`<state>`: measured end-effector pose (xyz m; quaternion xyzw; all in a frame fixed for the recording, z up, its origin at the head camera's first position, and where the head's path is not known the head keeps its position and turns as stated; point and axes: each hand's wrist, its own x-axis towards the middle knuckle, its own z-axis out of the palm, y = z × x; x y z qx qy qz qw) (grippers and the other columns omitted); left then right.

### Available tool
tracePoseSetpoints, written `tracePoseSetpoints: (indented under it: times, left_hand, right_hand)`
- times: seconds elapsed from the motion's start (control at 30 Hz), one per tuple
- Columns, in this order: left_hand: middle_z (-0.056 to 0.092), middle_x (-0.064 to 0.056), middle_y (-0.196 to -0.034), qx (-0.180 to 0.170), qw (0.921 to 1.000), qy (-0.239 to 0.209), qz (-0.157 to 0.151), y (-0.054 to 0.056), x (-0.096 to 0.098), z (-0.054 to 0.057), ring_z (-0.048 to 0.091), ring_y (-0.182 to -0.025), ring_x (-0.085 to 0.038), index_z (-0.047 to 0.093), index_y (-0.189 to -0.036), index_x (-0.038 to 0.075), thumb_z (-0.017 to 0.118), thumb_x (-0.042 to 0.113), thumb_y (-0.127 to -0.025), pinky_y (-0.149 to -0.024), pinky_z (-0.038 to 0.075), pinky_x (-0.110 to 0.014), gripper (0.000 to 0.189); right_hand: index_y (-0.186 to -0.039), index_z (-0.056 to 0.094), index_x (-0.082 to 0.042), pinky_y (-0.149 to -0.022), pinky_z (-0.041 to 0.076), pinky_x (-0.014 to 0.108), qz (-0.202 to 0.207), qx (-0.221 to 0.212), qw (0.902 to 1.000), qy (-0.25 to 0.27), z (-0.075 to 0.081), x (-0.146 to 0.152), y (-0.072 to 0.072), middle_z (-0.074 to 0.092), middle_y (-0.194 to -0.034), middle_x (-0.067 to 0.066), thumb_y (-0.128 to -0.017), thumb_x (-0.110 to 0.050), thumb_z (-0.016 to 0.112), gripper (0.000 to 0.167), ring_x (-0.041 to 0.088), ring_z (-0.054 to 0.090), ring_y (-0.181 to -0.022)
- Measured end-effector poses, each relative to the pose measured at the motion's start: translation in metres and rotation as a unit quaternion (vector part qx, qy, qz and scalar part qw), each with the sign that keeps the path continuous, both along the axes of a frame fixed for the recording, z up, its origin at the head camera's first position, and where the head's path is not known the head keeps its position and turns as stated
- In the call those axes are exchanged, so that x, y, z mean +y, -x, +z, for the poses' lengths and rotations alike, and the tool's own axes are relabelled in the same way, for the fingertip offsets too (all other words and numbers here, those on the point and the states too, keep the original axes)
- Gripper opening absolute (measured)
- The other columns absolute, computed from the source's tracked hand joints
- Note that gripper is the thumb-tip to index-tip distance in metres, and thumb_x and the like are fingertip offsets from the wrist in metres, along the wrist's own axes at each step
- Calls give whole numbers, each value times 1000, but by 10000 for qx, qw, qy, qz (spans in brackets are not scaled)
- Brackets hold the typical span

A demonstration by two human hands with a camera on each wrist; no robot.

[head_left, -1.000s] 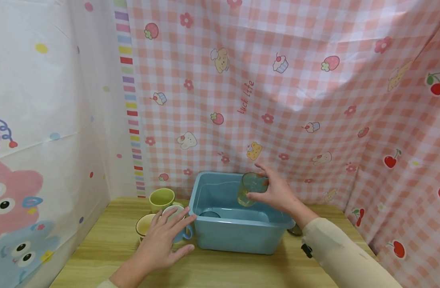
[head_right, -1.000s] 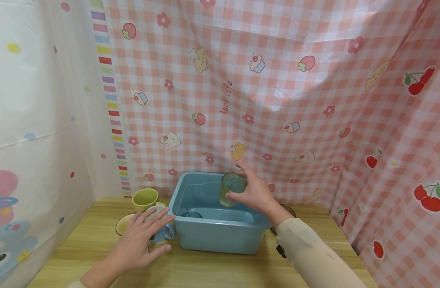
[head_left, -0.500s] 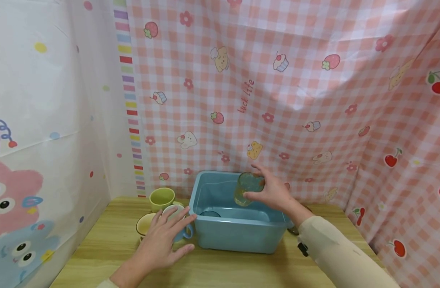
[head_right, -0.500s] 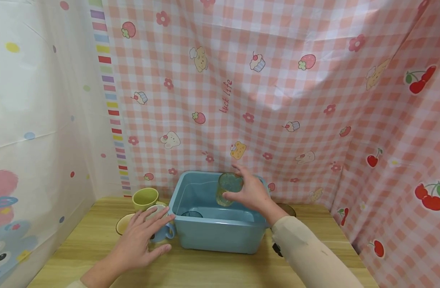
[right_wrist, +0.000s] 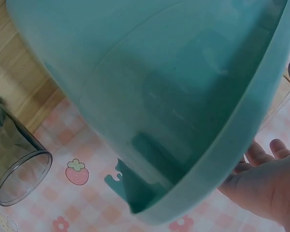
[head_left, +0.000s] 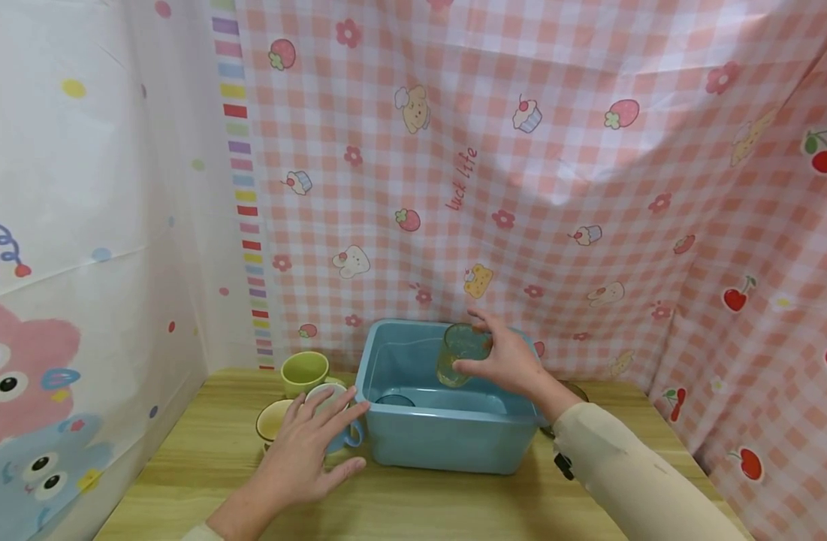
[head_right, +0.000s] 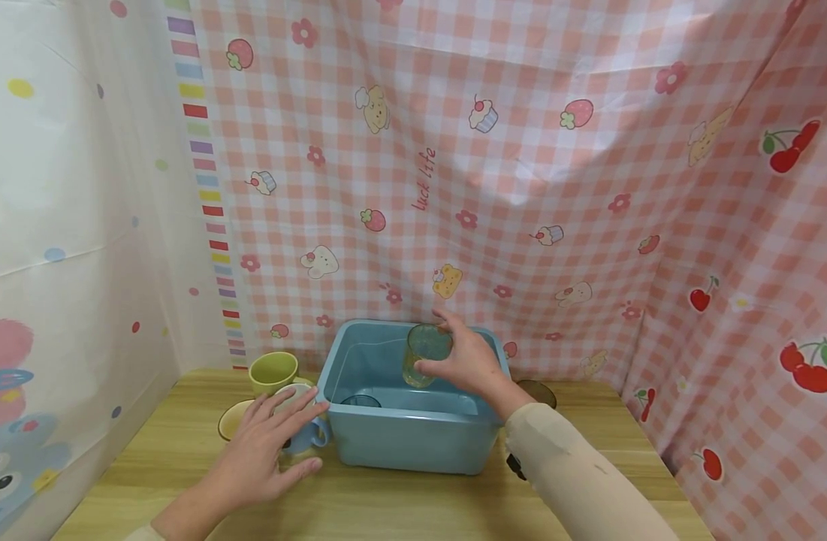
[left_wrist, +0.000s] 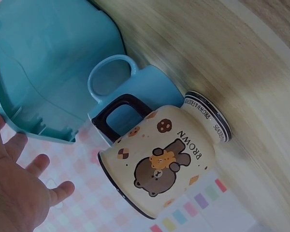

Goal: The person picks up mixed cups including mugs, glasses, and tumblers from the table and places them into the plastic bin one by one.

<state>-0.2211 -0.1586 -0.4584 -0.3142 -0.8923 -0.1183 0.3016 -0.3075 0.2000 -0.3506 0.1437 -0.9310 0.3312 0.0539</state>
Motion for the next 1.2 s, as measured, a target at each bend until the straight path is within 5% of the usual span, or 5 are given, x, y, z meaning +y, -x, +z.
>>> tracePoseSetpoints:
  times: [0.33, 1.2]
  left_hand:
    - [56, -3, -162, 1, 10000, 4, 43, 0, 0, 0, 54, -144, -40, 56, -156, 30, 82, 57, -85, -110, 43, -77, 80]
    - [53, -1, -165, -114, 9999, -55, 62, 0, 0, -2, 50, -148, -38, 53, -157, 31, 85, 54, -84, -112, 42, -77, 83]
  right_hand:
    - [-168, 32, -30, -92, 60, 51, 38, -167, 9997, 153, -6, -6, 3, 54, -162, 14, -89, -43, 87, 98, 41, 61, -133]
    - [-165, 36, -28, -89, 60, 50, -33, -229, 9997, -22, -17, -26, 6, 57, -159, 11, -87, -44, 88, 95, 39, 64, -131]
